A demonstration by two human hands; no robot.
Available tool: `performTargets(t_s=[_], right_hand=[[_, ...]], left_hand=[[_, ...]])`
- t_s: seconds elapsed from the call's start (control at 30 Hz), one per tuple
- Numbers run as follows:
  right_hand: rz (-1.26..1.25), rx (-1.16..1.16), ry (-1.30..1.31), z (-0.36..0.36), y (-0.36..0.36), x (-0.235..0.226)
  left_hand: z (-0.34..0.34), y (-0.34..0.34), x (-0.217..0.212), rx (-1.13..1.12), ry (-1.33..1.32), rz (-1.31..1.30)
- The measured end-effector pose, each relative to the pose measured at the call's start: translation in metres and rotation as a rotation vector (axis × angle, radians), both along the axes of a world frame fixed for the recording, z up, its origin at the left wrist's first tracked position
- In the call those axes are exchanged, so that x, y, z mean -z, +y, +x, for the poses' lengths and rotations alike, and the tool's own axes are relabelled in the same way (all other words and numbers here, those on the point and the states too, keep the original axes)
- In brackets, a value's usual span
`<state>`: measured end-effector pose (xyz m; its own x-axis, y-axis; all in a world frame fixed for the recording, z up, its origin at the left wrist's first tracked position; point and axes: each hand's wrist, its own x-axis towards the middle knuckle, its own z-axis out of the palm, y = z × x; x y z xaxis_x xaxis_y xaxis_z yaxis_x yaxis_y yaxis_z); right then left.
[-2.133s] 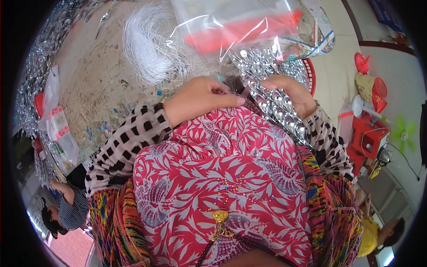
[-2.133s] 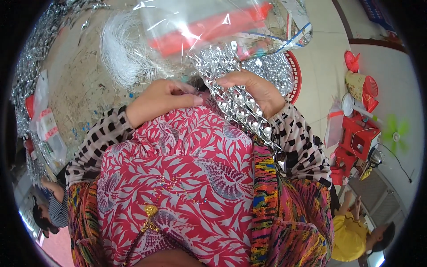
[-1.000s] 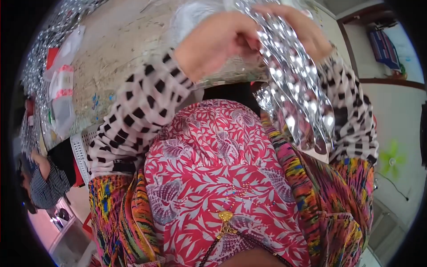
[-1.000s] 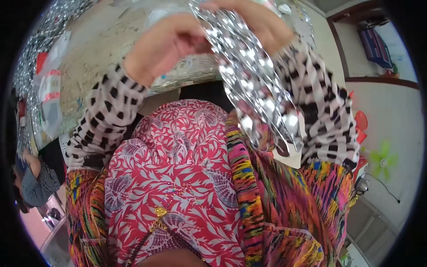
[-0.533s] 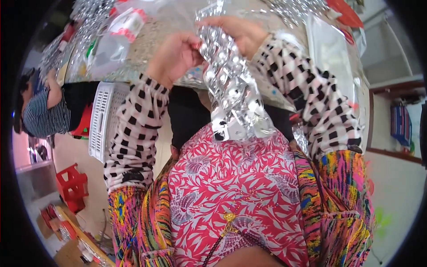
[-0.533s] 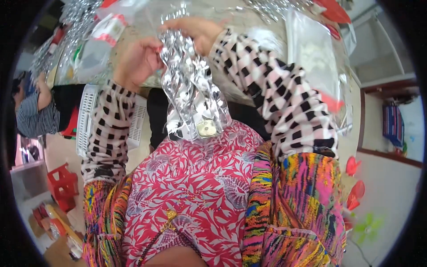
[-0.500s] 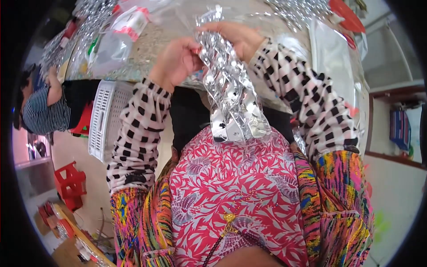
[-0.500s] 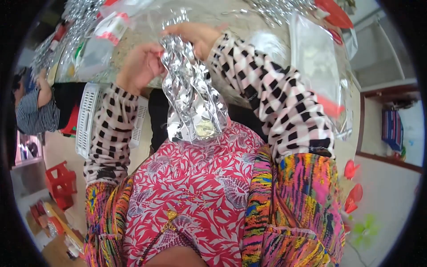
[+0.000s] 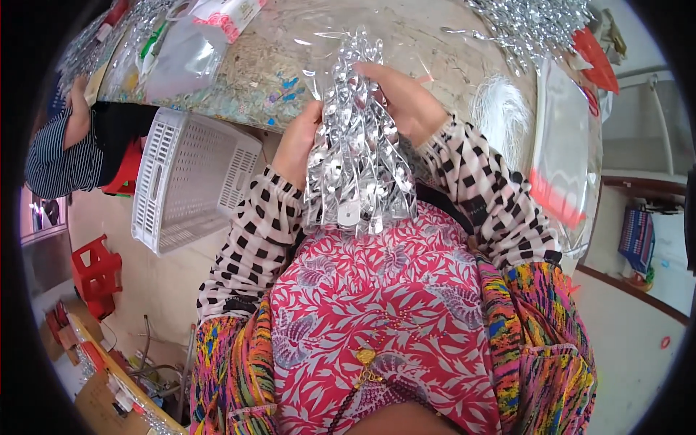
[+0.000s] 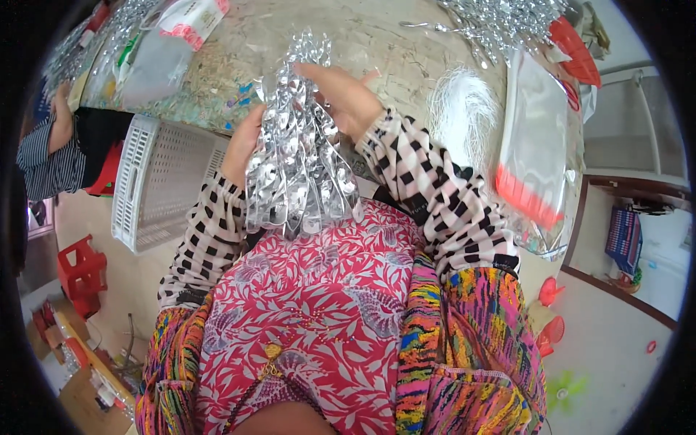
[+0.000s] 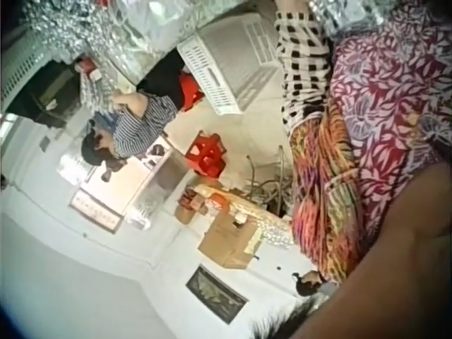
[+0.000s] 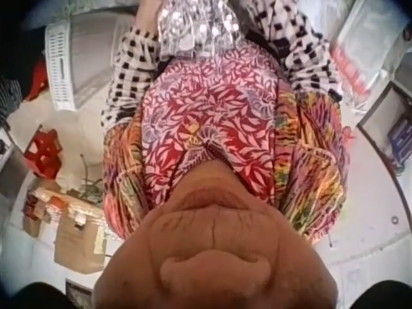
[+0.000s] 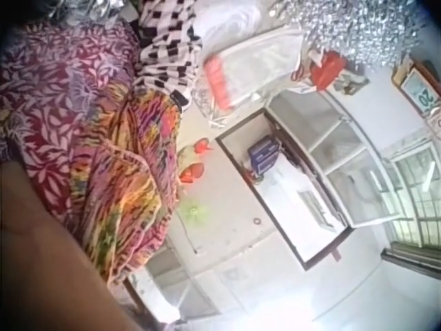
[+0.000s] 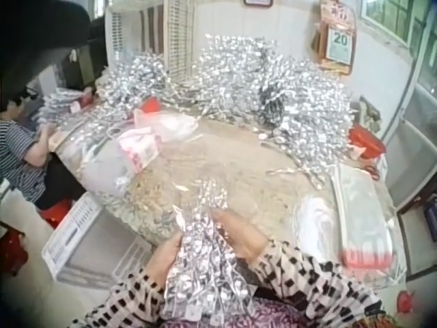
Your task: Packaging shiny silver decorative objects into plastic bags and a red basket.
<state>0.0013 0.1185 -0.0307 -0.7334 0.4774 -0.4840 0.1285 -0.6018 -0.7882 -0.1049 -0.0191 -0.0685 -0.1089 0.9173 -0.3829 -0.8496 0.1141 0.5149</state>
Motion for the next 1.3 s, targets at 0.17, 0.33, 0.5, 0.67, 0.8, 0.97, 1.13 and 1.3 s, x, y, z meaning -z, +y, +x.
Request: performTargets(t_s=[0.17,0.33,0.5,0.67,0.8,0.97,1.13,1.3], right_hand=[[0.238,0.046,-0.027,0.040,-0.024,0.004],[0.247,0.214,-0.040,0.067,-0.041,0.016],[0.011,0.594,0.041,0.060,-0.031,0.020],[0.069,0.520,0.005,0.048,-0.006,0.037],[0.059,0.461,-0.041,0.051,-0.004,0.039],[0.453,0.282,-0.072,0.090,-0.047,0.019],[1.082,-0.108,-0.156,0.142,-0.064,0.020],[0.825,-0.139,-0.149,0.161,-0.067,0.014]], left_hand=[[0.009,-0.011,0.009,0.080,-0.098,0.087],[0.013,-0.017,0.004,0.065,-0.167,0.121],[0.013,-0.020,0.006,0.054,-0.217,0.176],[0.005,-0.019,0.024,-0.005,-0.068,0.171],[0.015,-0.019,0.007,-0.029,-0.076,0.081],[0.013,-0.026,0.013,-0.074,-0.048,-0.128],[0.026,-0.040,-0.010,-0.116,-0.035,-0.248],[0.041,-0.061,-0.019,-0.131,-0.010,-0.323]])
